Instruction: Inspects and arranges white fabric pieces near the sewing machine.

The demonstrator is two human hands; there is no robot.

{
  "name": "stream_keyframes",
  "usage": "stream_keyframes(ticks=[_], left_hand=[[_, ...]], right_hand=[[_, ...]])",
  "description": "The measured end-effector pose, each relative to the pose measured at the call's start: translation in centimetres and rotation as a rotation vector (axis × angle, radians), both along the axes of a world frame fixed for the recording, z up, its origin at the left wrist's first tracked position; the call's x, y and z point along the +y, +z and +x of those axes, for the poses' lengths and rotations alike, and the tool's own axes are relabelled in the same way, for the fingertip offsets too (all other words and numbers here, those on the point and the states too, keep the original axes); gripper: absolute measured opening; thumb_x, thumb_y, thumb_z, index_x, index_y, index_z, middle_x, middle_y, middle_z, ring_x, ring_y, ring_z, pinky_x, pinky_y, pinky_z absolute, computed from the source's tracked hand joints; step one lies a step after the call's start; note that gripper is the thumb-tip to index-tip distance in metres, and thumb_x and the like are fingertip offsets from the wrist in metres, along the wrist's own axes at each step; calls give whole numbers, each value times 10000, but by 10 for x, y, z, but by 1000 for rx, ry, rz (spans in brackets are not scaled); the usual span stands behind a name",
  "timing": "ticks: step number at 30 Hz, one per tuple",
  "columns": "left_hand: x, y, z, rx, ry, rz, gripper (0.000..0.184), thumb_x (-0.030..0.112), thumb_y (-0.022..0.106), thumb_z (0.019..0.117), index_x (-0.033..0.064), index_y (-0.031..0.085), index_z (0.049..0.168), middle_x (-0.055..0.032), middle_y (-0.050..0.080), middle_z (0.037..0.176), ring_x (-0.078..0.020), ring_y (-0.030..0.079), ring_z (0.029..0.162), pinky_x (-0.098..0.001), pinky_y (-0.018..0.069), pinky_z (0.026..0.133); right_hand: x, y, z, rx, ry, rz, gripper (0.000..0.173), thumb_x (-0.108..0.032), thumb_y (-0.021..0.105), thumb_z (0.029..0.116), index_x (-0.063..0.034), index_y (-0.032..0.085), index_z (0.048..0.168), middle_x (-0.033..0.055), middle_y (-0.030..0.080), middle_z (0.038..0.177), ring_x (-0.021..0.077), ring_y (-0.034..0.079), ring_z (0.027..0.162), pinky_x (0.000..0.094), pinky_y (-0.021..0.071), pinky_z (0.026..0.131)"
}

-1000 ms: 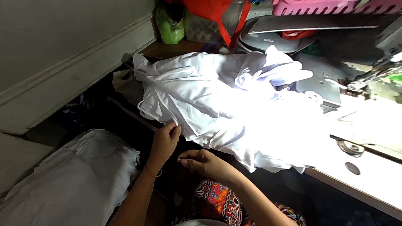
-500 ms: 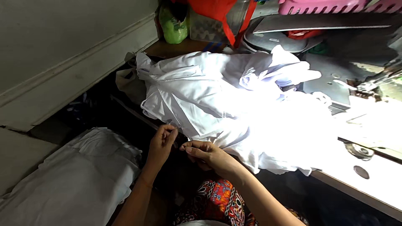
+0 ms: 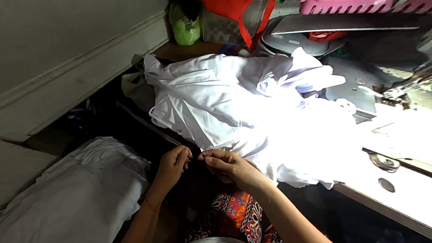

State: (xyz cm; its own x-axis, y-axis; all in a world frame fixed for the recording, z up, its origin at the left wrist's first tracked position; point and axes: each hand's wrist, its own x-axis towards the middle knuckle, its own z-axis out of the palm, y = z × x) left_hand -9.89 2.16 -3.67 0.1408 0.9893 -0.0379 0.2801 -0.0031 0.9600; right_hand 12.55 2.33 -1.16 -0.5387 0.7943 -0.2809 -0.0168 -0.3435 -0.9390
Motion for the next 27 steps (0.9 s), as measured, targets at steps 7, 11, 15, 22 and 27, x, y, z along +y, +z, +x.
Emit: stream_keyframes(ticks=[7,11,15,22,27], left_hand=[[8,-10,-3,64,89,91,204,192,535,1049,104,669,1176,0,641,839,-75,592,653,-237,517,611],[18,-5,9,36,105,106,245,233,542,1064,75,648,1218,0,619,804,-58,554,603,-209,488,575],[31,8,20,160,184,178,310,367,631,1015,62,647,1067,-10,567,726,-90,519,589,-270,458,553],[48,21,26,550,185,266,202,231,606,1013,41,632,947,-103,612,707,-263,614,624,-477,502,558],[35,20,4,324,38,82,207,157,523,1074,58,666,962,1,694,753,-77,617,572,-246,539,566]], right_hand=[[5,3,-10,-167,64,45,269,-314,573,1047,-138,703,1204,-70,589,751,-14,404,503,155,321,450],[9,10,0,-476,67,212,332,-360,559,1051,-116,686,1237,-37,630,809,23,529,638,217,445,599],[9,27,10,-535,9,358,295,-385,585,1034,-111,690,1063,-47,601,737,19,525,610,212,448,588],[6,16,8,-555,108,442,396,-454,525,1046,-137,722,1178,-18,701,955,25,622,786,241,525,752],[6,7,17,-473,90,367,383,-461,533,1038,-155,720,1174,-50,669,892,8,585,729,218,498,688]])
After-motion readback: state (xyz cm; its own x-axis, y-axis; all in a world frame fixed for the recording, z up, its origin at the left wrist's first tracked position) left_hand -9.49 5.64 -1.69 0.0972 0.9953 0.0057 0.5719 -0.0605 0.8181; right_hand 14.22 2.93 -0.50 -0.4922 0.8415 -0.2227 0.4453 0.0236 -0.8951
